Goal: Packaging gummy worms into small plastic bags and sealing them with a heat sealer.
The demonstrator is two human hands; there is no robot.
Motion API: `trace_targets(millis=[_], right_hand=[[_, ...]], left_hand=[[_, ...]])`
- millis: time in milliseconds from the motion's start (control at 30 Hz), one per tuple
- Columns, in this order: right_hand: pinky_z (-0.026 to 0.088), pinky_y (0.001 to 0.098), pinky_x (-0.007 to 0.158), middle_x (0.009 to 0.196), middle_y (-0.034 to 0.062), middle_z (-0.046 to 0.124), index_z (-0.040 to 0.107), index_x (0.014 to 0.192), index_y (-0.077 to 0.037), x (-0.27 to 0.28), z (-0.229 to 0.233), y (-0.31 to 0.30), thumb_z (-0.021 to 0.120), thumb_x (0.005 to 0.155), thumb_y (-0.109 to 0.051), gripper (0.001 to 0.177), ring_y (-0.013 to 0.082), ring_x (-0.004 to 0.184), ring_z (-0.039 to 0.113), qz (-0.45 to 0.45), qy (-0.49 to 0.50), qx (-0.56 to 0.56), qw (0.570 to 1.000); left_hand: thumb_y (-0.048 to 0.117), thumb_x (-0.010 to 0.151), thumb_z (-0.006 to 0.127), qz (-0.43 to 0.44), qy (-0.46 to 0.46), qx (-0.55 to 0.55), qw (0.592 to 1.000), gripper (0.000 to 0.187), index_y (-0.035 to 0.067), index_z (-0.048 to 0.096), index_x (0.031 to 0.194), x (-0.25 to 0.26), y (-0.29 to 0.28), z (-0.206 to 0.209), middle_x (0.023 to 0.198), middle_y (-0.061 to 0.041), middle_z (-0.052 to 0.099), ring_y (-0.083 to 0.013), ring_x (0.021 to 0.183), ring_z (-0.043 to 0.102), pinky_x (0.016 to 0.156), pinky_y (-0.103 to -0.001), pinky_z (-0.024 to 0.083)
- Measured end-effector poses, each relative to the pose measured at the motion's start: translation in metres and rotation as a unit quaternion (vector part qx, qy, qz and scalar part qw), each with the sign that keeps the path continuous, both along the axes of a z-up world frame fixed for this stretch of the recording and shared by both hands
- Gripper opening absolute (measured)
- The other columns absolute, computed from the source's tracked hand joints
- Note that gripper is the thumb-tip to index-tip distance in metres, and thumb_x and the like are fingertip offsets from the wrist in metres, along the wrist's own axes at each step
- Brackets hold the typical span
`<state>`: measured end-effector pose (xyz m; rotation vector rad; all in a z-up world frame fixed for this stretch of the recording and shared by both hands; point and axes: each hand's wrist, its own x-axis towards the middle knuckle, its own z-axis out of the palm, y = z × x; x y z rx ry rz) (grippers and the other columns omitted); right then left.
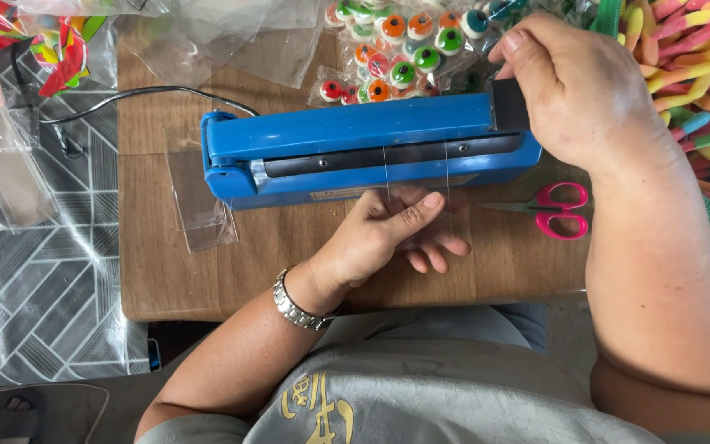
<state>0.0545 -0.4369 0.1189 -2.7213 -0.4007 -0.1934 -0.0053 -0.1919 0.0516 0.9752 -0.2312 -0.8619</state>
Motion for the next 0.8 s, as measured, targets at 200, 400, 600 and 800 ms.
trace_targets(millis=[200, 400, 600, 800], right_hand=[[0.048, 0.0531, 0.074, 0.104, 0.0061, 0.076, 0.068, 0.12, -0.004, -0.0033, -0.0006, 0.0004, 0.04, 0.127, -0.023, 0.034, 0.0387, 0.094, 0.07, -0.001, -0.028, -0.035, 0.999], [0.048, 0.0474, 0.076, 0.103, 0.008, 0.076, 0.07, 0.117, -0.002, -0.0023, -0.0028, -0.0007, 0.041, 0.126, -0.021, 0.036, 0.0328, 0.099, 0.072, 0.006, -0.018, 0.014, 1.0], [0.048, 0.0489, 0.071, 0.102, 0.0076, 0.075, 0.069, 0.119, -0.003, -0.0024, -0.0062, -0.004, 0.039, 0.127, -0.023, 0.037, 0.0341, 0.093, 0.071, 0.019, -0.037, -0.005, 0.999], [0.049, 0.0467, 0.074, 0.102, 0.0093, 0.075, 0.069, 0.117, -0.002, -0.0015, -0.0049, -0.0035, 0.04, 0.125, -0.021, 0.035, 0.0327, 0.096, 0.072, 0.019, -0.029, 0.021, 0.999]], left_hand=[[0.035, 0.101, 0.057, -0.011, -0.024, -0.004, 1.0, 0.048, -0.005, 0.065, 0.126, 0.0002, -0.0007, -0.0043, 0.1, -0.022, 0.078, -0.0218, 0.075, 0.076, 0.059, -0.023, 0.058], [0.027, 0.102, 0.06, -0.018, -0.025, -0.016, 0.999, 0.042, -0.005, 0.064, 0.129, -0.0006, 0.0, -0.0067, 0.101, -0.022, 0.078, -0.0215, 0.076, 0.076, 0.06, -0.024, 0.059], [0.025, 0.103, 0.06, -0.021, -0.033, -0.025, 0.999, 0.04, -0.004, 0.064, 0.128, -0.0009, -0.0003, -0.0099, 0.102, -0.023, 0.077, -0.0223, 0.076, 0.076, 0.061, -0.024, 0.06], [0.026, 0.101, 0.06, -0.017, -0.026, -0.015, 0.999, 0.042, -0.005, 0.063, 0.129, 0.0006, -0.0003, -0.0074, 0.101, -0.023, 0.078, -0.022, 0.075, 0.076, 0.06, -0.023, 0.059]])
